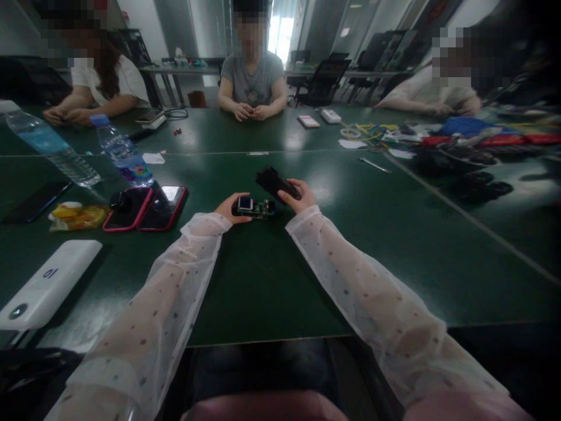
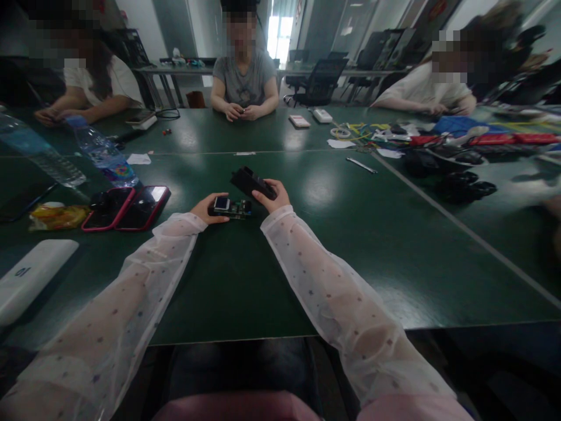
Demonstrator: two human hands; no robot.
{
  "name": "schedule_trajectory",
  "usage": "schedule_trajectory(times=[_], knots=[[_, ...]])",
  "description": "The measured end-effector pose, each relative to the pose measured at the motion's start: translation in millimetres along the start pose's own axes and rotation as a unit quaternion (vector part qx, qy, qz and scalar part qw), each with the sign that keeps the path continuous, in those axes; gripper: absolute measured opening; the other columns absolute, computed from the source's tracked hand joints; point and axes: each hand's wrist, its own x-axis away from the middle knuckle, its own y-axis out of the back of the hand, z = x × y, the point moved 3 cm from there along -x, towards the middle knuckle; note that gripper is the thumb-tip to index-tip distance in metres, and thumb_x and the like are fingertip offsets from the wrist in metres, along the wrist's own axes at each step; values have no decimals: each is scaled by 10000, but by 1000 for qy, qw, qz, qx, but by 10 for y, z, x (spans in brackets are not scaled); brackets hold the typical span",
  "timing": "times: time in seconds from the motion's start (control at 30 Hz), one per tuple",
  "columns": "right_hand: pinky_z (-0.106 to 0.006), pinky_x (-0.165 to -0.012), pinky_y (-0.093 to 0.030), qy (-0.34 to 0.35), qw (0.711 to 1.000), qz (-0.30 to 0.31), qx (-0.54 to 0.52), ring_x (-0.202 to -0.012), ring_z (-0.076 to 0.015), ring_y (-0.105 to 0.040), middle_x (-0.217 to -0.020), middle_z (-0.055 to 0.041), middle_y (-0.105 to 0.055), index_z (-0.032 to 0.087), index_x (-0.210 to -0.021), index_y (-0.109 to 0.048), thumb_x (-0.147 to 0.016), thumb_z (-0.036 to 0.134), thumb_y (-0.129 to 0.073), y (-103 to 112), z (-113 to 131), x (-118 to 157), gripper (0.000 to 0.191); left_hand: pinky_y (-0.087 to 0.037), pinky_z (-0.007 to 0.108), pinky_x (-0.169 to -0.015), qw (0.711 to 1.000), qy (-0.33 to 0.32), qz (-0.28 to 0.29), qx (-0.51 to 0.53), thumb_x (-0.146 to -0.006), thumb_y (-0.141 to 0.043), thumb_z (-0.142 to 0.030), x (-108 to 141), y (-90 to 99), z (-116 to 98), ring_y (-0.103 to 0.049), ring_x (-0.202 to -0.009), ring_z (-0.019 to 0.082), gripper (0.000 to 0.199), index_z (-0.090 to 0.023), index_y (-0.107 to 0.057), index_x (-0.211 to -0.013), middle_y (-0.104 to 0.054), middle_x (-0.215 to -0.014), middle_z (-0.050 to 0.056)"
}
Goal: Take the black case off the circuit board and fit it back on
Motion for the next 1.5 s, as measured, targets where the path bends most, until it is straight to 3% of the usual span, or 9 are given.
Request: schedule_trajectory(times=[0.1, 0.17, 0.33, 0.5, 0.83, 1.13, 1.3, 1.5], knots=[[-494, -930, -477, 10, 991, -80, 108, -1019, -284, -611, -1052, -90, -645, 230, -1054, -551, -569, 549, -772, 170, -102, -56, 622, -413, 563, -1042, 1000, 5, -1, -13, -634, -843, -303, 5, 7, -2, -592, -1192, 317, 815, -186, -468, -1348, -599, -1283, 158], [-503, -931, -470, 20, 976, -97, 193, -1061, -302, -577, -1078, -99, -627, 231, -1068, -565, -587, 488, -768, 226, -170, -75, 581, -410, 564, -1045, 1000, 2, -2, -18, -639, -840, -306, 4, 7, -1, -592, -1194, 314, 806, -187, -472, -1346, -605, -1278, 159], [-511, -944, -449, 28, 946, -52, 318, -1086, -341, -533, -1070, -122, -634, 204, -1112, -574, -641, 426, -756, 202, -235, -97, 551, -409, 562, -1050, 1000, 12, -4, -23, -640, -840, -306, 2, 6, -9, -586, -1206, 317, 810, -173, -468, -1347, -597, -1294, 173], [-535, -931, -442, 5, 926, -9, 377, -1122, -366, -506, -1146, -135, -621, 213, -1190, -547, -654, 451, -758, 166, -220, -83, 624, -406, 569, -1052, 999, 21, 7, -30, -652, -835, -296, 11, 7, -69, -587, -1206, 317, 803, -176, -455, -1349, -596, -1297, 169], [-635, -937, -417, 54, 938, -24, 341, -1150, -402, -468, -1149, -148, -593, 227, -1173, -563, -642, 513, -762, 176, -201, -70, 635, -421, 565, -1033, 999, 8, 16, -30, -632, -836, -304, -1, 3, -72, -568, -1221, 325, 837, -168, -449, -1362, -572, -1314, 184], [-644, -925, -423, 65, 942, -15, 328, -1093, -386, -495, -1103, -128, -607, 246, -1126, -578, -623, 400, -775, 185, -333, -120, 562, -404, 571, -1048, 999, 4, 0, -35, -619, -837, -290, -22, -5, -18, -598, -1193, 309, 811, -173, -474, -1335, -611, -1279, 168], [-561, -957, -441, 100, 958, -59, 261, -1086, -348, -507, -1152, -125, -605, 218, -1204, -546, -712, 451, -691, 101, -106, -18, 563, -402, 562, -1056, 999, 8, -1, -31, -617, -828, -273, -11, -6, -88, -610, -1176, 312, 798, -143, -475, -1321, -619, -1263, 183], [-529, -965, -447, 156, 967, 9, 203, -1127, -323, -513, -1194, -110, -580, 265, -1252, -512, -759, 514, -650, -89, 198, 162, 569, -423, 562, -1039, 999, 6, -18, -33, -598, -839, -266, -9, 13, -49, -587, -1196, 329, 779, -136, -490, -1282, -607, -1260, 176]])
